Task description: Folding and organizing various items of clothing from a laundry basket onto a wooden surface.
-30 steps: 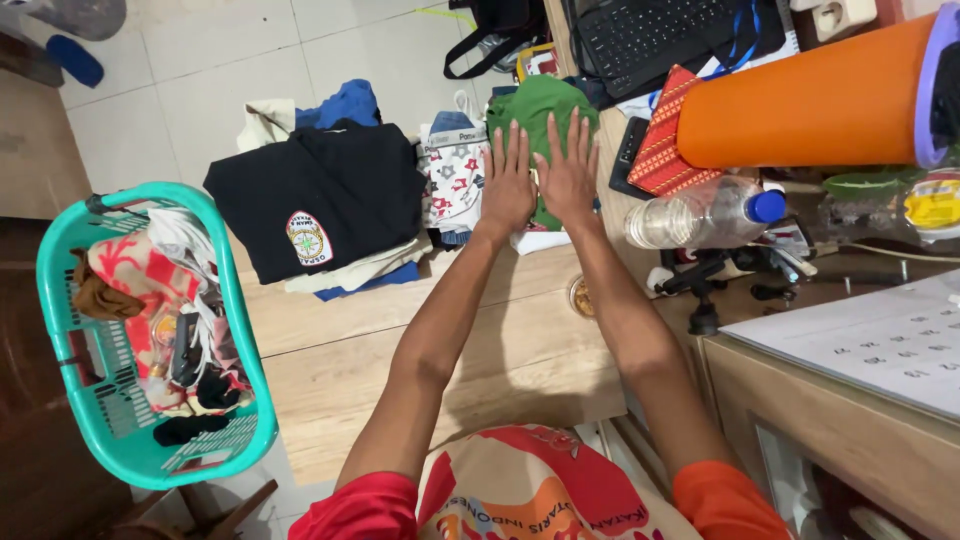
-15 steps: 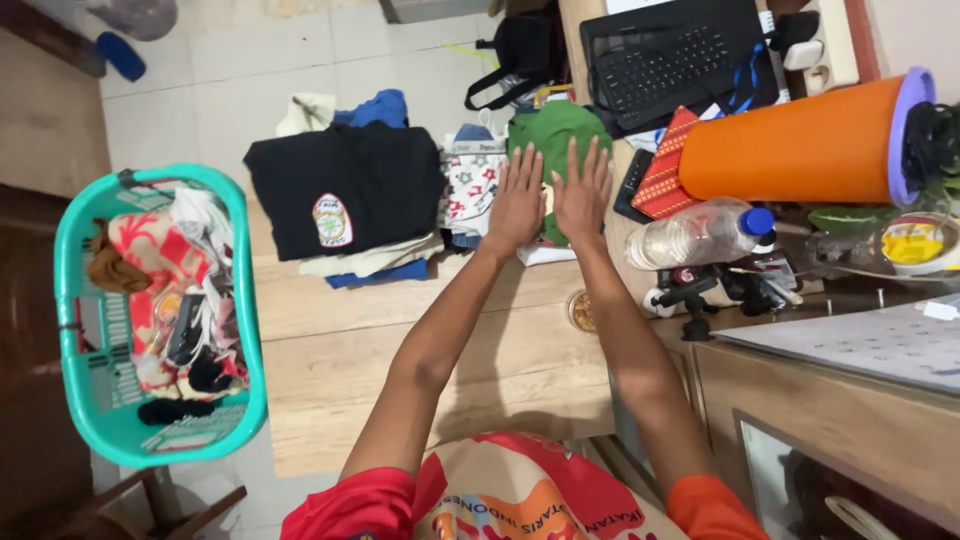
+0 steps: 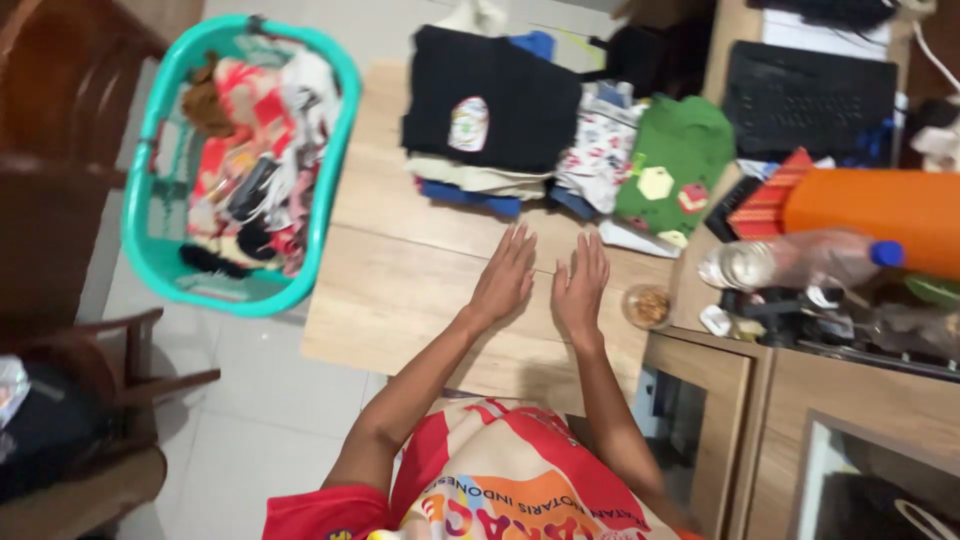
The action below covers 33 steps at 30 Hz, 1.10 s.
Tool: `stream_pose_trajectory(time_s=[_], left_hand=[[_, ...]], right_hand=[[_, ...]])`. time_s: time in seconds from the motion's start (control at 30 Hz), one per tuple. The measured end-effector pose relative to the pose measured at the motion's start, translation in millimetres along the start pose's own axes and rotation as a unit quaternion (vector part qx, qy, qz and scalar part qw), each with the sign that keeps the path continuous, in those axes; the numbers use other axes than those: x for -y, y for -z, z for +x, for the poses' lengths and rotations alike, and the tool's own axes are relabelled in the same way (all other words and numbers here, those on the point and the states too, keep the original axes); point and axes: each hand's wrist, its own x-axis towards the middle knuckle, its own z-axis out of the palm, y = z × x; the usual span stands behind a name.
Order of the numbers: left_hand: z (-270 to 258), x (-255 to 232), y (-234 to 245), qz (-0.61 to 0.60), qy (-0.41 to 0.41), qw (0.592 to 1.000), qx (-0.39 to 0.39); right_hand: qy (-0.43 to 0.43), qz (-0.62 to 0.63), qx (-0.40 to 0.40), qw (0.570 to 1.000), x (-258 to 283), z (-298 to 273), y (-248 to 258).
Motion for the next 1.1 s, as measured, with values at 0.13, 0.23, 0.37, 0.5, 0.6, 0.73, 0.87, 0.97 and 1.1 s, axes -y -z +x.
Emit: stream_pose_trajectory(time_s=[0.13,0.23,0.37,0.5,0.6,0.73,0.87,0.97,1.1], left_hand=[[-61.3,27.2,47.9,0.022,0.066,0.997,-0.032],[-103.7,50.0,88.2,0.038,0.103,0.992,-0.069],[-157.3,78.0,147.8,0.055,0.161,0.979,-0.111],[-213.8,117.9,189.9,0.063,0.19,0.968,-0.15],[-255.7,144.3,211.7,0.059,0.222,0.958,-0.169],[-294.7,174.7,234.9,0.098,0.238,0.946,-0.195],[-305.7,188.0,256.0,0.092,0.265,0.937,-0.21],[-303.7,202.3,266.3,0.07,0.296,0.934,-0.188],[-303.2,234.1,265.5,0.074,0.296,0.933,-0.193]], right_hand=[[0.05,0.015,0.03,0.998,40.3,-23.7,-37.3],[0.074,0.034,0.07,0.994,88.1,-35.7,-67.9],[0.128,0.072,0.112,0.983,154.2,-54.3,-111.6],[0.148,0.099,0.148,0.973,217.0,-70.1,-154.9],[0.182,0.097,0.158,0.966,253.4,-82.5,-185.9],[0.188,0.111,0.211,0.953,299.2,-88.9,-210.6],[0.205,0.114,0.241,0.942,329.7,-82.7,-224.3],[0.205,0.123,0.247,0.939,343.5,-73.1,-238.7],[0.187,0.139,0.246,0.941,348.2,-58.1,-268.6]])
